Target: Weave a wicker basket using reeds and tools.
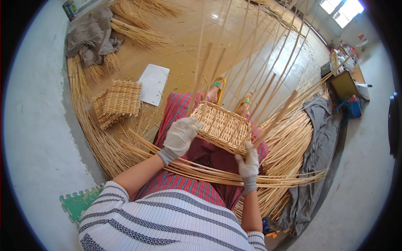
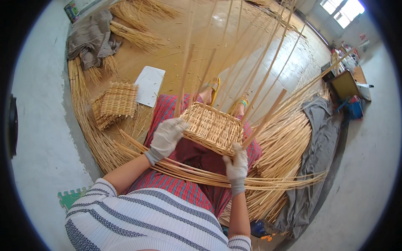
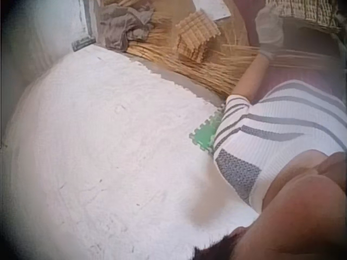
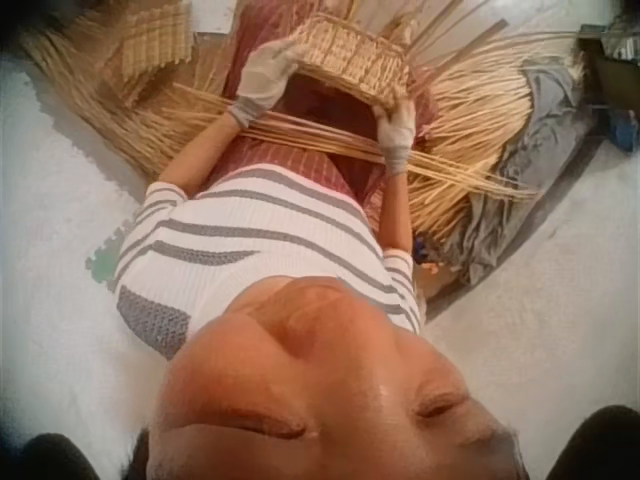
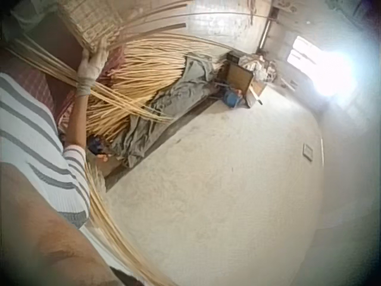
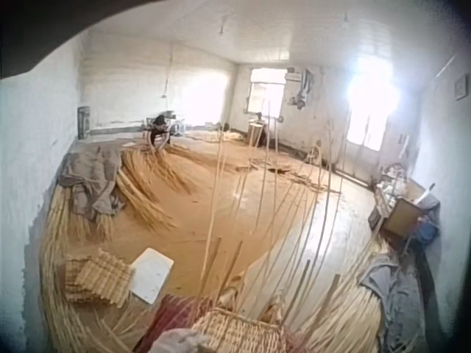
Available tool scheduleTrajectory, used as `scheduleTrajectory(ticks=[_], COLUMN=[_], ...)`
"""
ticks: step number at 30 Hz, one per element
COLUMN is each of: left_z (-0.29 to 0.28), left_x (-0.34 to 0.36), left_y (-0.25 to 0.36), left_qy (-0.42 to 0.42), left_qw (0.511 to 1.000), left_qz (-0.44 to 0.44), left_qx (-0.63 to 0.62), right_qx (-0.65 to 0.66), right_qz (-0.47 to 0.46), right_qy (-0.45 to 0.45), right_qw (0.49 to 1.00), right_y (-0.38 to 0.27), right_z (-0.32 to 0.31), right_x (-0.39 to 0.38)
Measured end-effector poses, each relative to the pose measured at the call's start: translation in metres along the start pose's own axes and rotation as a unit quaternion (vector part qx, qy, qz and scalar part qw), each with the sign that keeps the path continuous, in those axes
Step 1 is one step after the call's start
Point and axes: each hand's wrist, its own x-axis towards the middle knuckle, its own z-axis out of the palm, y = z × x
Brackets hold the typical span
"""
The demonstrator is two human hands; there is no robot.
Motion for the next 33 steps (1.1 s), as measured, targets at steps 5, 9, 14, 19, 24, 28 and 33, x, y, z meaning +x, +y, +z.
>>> scheduleTrajectory(ticks=[5,9,14,19,24,28,33], left_z=[-0.019,-0.020,-0.031,-0.012,0.039,0.050,0.044], left_x=[0.027,0.038,0.024,0.046,0.075,0.081,0.076], left_y=[-0.032,-0.045,-0.046,-0.042,-0.023,-0.021,-0.027], left_qy=[-0.167,-0.221,-0.242,0.104,0.094,0.156,0.141], left_qw=[0.771,0.796,0.783,0.971,0.820,0.764,0.711], left_qz=[-0.395,-0.364,-0.397,-0.112,-0.347,-0.362,-0.317], left_qx=[-0.471,-0.430,-0.413,-0.185,-0.445,-0.510,-0.612], right_qx=[0.382,0.399,0.395,0.226,0.274,0.497,0.486], right_qz=[0.093,0.255,0.218,0.000,0.006,0.181,0.147], right_qy=[0.253,0.148,0.193,0.158,-0.123,-0.271,-0.296], right_qw=[0.884,0.868,0.872,0.961,0.954,0.804,0.809], right_y=[0.024,0.050,0.021,-0.083,-0.158,-0.141,-0.128], right_z=[0.015,0.026,0.021,0.017,0.093,0.126,0.127], right_x=[0.036,0.051,0.035,0.063,0.168,0.210,0.210])
